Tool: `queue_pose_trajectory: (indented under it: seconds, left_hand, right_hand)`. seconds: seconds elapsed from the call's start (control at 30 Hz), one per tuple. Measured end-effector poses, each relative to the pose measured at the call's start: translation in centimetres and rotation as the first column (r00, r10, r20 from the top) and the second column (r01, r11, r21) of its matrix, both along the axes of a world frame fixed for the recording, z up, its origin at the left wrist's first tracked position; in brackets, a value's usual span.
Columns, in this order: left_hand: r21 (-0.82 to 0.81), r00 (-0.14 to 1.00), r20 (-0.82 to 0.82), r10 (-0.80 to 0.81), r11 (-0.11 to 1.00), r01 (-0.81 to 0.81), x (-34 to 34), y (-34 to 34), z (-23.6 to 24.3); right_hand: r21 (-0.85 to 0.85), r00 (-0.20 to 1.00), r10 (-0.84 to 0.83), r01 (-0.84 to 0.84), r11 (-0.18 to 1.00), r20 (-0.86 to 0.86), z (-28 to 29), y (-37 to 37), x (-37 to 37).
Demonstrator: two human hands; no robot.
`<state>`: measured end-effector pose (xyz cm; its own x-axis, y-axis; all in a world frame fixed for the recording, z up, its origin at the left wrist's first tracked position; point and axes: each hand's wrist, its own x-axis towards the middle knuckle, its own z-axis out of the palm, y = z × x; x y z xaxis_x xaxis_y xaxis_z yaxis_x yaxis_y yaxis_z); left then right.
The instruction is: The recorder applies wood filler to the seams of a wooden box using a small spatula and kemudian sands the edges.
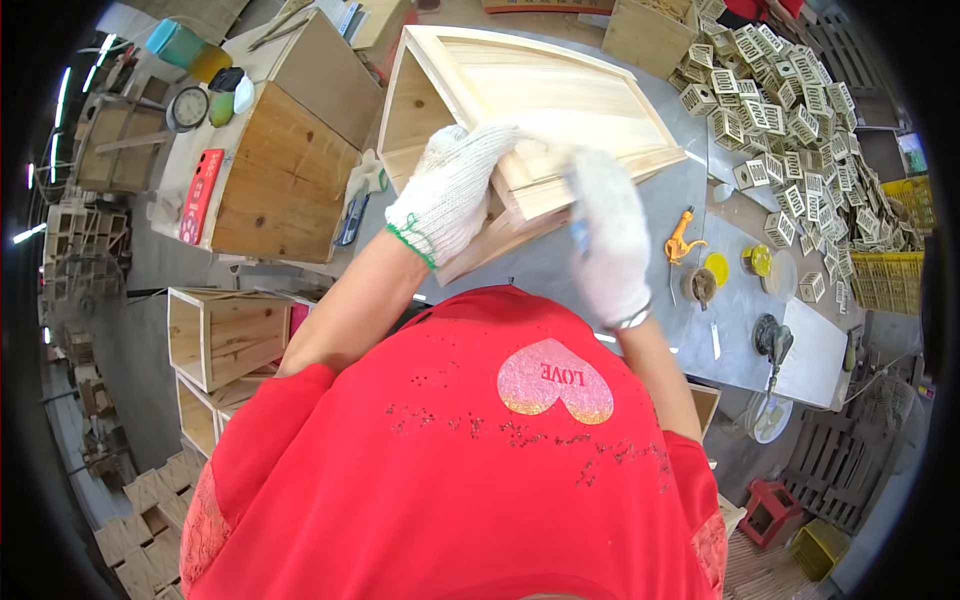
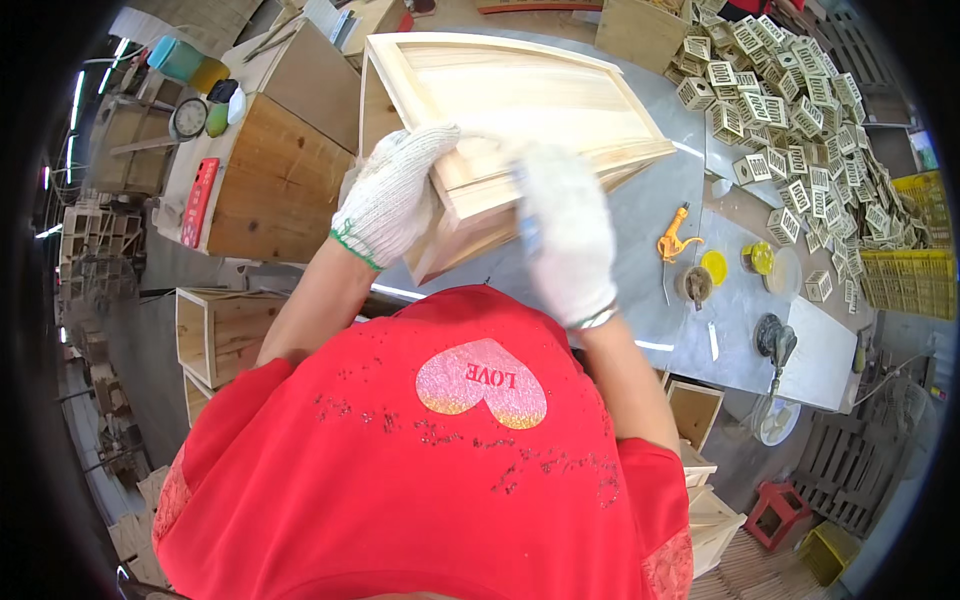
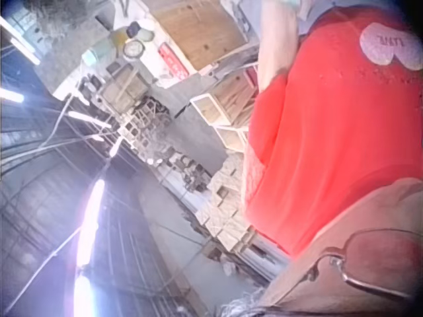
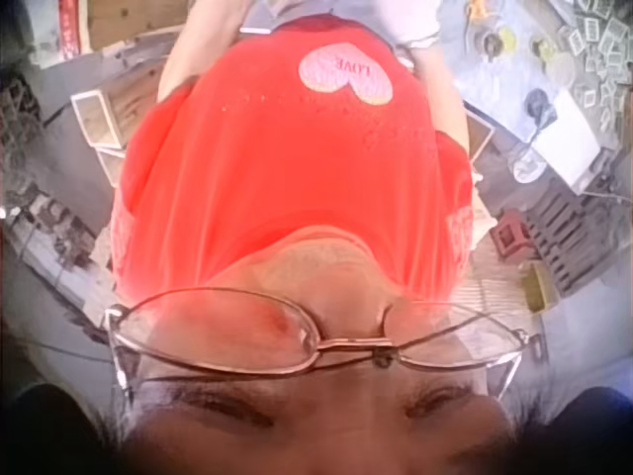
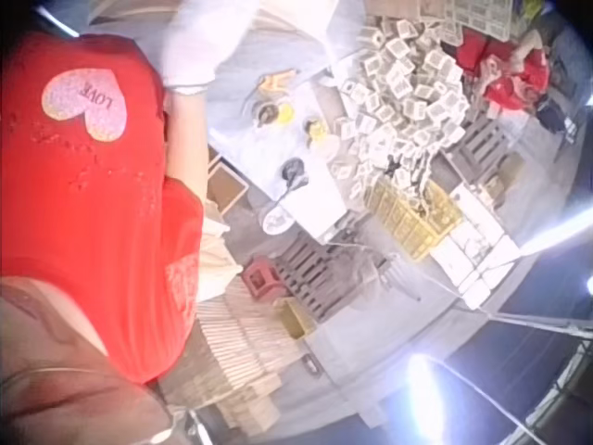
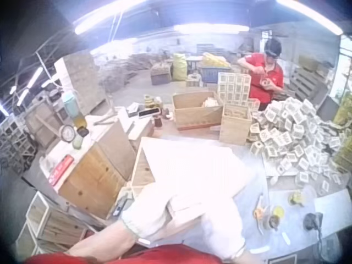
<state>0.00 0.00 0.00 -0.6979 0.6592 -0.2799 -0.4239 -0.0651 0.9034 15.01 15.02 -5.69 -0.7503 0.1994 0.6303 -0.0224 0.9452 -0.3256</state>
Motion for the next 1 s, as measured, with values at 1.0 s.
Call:
queue_pose_trajectory:
  seconds: [1.0]
  left_hand:
    - [-0.126, 0.931, 0.295, 0.214, 0.975, -0.185, 1.5, -5.1, -13.2]
  right_hand:
    - [-0.086, 0.307, -0.861, 0.951, 0.298, 0.406, -18.2, 26.8, 23.1]
